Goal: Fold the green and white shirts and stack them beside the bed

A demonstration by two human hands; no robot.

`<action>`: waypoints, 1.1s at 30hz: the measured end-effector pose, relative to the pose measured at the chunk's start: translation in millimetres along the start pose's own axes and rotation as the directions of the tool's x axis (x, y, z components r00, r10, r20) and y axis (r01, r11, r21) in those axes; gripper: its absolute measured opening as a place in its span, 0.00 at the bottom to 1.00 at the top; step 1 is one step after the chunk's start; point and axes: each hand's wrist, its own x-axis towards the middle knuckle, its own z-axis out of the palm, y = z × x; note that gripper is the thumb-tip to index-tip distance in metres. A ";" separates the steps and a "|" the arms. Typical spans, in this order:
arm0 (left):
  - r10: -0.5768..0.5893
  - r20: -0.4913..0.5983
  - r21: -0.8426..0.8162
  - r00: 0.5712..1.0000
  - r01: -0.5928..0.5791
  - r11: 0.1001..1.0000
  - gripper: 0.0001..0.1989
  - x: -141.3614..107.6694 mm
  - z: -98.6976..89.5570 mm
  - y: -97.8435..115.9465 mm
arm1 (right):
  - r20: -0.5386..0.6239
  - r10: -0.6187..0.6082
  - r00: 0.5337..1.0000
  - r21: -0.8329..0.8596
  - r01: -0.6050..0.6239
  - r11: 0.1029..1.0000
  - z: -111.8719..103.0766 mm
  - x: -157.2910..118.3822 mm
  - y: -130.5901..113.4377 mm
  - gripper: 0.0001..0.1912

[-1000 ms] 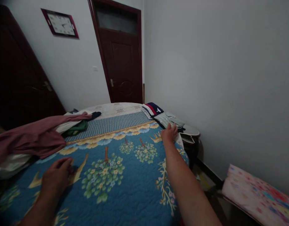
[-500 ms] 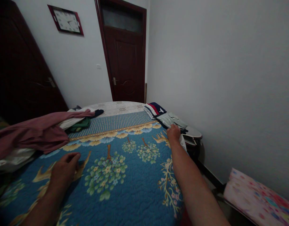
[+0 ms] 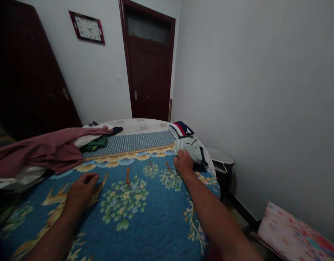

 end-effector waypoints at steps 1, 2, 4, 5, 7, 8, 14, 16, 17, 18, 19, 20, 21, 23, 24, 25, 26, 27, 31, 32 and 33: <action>0.014 0.003 0.000 1.000 -0.014 1.000 0.14 -0.3 0.5 -0.6 | 0.002 0.000 1.000 0.009 0.000 1.000 -1.7 -1.6 -3.6 0.09; 0.025 0.007 -0.003 1.000 -0.025 1.000 0.14 -0.6 0.9 -1.2 | 0.000 0.003 1.000 0.026 -0.003 1.000 -4.4 -2.1 -5.2 0.08; 0.034 0.024 -0.012 0.999 -0.033 0.999 0.15 -1.1 1.4 -2.0 | -0.029 0.015 0.999 0.089 -0.012 0.996 -12.6 0.0 -2.9 0.09; 0.030 0.030 -0.015 0.999 -0.030 0.999 0.15 -1.2 1.3 -2.1 | -0.067 0.030 0.997 0.126 -0.021 0.992 -17.6 1.9 0.9 0.11; 0.014 0.039 -0.017 0.999 -0.013 1.000 0.15 -1.6 0.8 -1.3 | -0.179 0.093 0.979 0.173 -0.062 0.983 -27.5 5.8 12.6 0.14; 0.004 0.044 -0.017 0.999 -0.003 1.000 0.16 -1.9 0.5 -0.7 | -0.236 0.149 0.960 0.173 -0.110 0.979 -31.6 6.8 19.7 0.17; 0.015 0.051 -0.025 0.999 -0.014 1.000 0.16 -5.0 0.7 5.3 | -0.009 0.455 0.891 0.026 -0.454 0.890 -34.3 -0.2 56.6 0.30; 0.023 0.042 -0.026 0.999 -0.021 0.999 0.13 -6.6 1.1 7.8 | 0.072 0.445 0.893 -0.016 -0.445 0.895 -31.4 -0.6 61.1 0.25; 0.030 0.038 -0.028 0.999 -0.029 0.999 0.12 -7.6 1.1 9.0 | 0.084 0.439 0.894 -0.025 -0.439 0.898 -30.5 0.3 61.9 0.23; 0.039 0.034 -0.029 0.999 -0.038 0.999 0.11 -8.4 1.0 10.0 | 0.090 0.438 0.895 -0.028 -0.437 0.899 -29.9 1.6 61.9 0.22; 0.050 0.035 -0.032 0.998 -0.048 0.998 0.11 -9.2 0.9 10.7 | 0.095 0.443 0.892 -0.028 -0.442 0.897 -29.6 3.1 61.4 0.22; 0.059 0.039 -0.032 0.998 -0.057 0.998 0.11 -9.9 0.7 11.0 | 0.101 0.454 0.885 -0.028 -0.454 0.891 -29.5 4.5 60.8 0.23; 0.064 0.046 -0.030 0.997 -0.063 0.998 0.11 -10.4 0.6 11.0 | 0.110 0.472 0.875 -0.028 -0.472 0.881 -29.4 5.6 60.3 0.24; 0.067 0.063 -0.023 0.996 -0.066 0.998 0.12 -10.8 0.7 10.2 | 0.138 0.498 0.856 -0.029 -0.499 0.866 -29.5 6.7 60.2 0.26; 0.069 0.068 -0.023 0.995 -0.067 0.997 0.13 -10.9 1.0 9.5 | 0.149 0.498 0.854 -0.029 -0.500 0.865 -29.6 6.8 60.8 0.26; 0.071 0.071 -0.030 0.995 -0.069 0.997 0.13 -10.9 1.4 8.9 | 0.152 0.490 0.858 -0.030 -0.492 0.870 -30.0 6.7 61.6 0.26; 0.070 0.072 -0.042 0.995 -0.067 0.997 0.13 -11.0 1.9 8.3 | 0.139 0.476 0.868 -0.031 -0.477 0.878 -30.6 6.8 62.4 0.25; 0.068 0.074 -0.060 0.995 -0.063 0.996 0.12 -11.2 2.4 7.8 | 0.107 0.460 0.881 -0.031 -0.459 0.888 -31.8 7.2 62.7 0.23; 0.074 0.086 -0.141 0.994 -0.061 0.988 0.13 -12.9 3.6 7.3 | -0.082 0.322 0.943 0.073 -0.316 0.946 -42.3 15.6 48.1 0.20; 0.075 0.092 -0.164 0.993 -0.059 0.985 0.14 -13.4 3.8 7.7 | -0.122 0.255 0.959 0.127 -0.240 0.963 -46.2 18.8 38.0 0.19; 0.068 0.108 -0.196 0.992 -0.046 0.979 0.15 -14.0 4.0 8.4 | -0.156 0.177 0.972 0.181 -0.148 0.972 -50.3 21.9 24.8 0.19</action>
